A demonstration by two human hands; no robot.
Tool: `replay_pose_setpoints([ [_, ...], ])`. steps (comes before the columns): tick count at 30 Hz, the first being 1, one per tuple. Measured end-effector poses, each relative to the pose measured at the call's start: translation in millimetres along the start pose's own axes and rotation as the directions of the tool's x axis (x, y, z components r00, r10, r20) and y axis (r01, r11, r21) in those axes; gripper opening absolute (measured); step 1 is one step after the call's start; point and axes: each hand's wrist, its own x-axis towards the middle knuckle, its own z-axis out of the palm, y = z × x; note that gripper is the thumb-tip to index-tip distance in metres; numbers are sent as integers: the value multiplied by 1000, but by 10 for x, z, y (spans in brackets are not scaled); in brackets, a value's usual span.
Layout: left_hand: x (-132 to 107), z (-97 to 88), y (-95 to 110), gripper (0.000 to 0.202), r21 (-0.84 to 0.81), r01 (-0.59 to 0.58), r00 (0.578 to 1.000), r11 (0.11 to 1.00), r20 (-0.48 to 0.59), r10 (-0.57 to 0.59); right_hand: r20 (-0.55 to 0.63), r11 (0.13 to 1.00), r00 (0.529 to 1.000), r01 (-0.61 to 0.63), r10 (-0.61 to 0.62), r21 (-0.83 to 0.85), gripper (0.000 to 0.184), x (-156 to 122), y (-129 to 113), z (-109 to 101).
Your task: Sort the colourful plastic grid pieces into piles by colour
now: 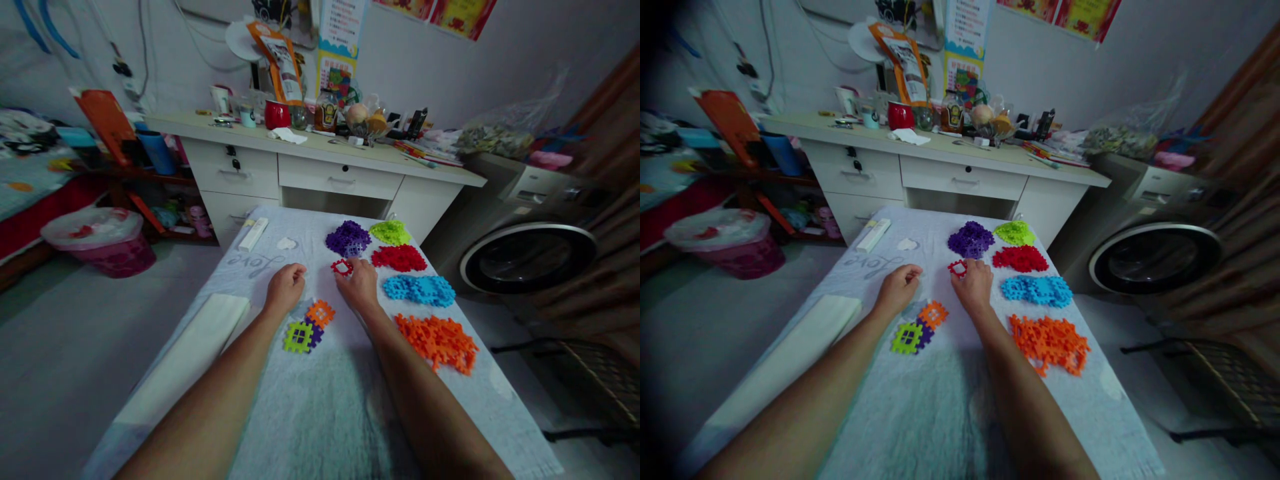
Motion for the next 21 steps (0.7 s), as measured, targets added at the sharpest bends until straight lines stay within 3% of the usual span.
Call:
replay_pose_setpoints([
  [4,10,14,-16,27,-4,-3,1000,1000,-1,3,-43,995,998,-56,53,-87,42,316,285,-305],
  [10,13,19,-27,27,-10,-7,1000,1000,-5,7,-52,953,980,-197,190,-232,38,737,963,-626],
  [15,4,14,-15,28,-13,-10,1000,1000,-6,10,-58,926,964,-264,258,-269,41,859,1341,-708],
  [21,2,9,-7,28,-8,-5,1000,1000,0,5,-76,918,963,-271,260,-290,40,887,1422,-665],
])
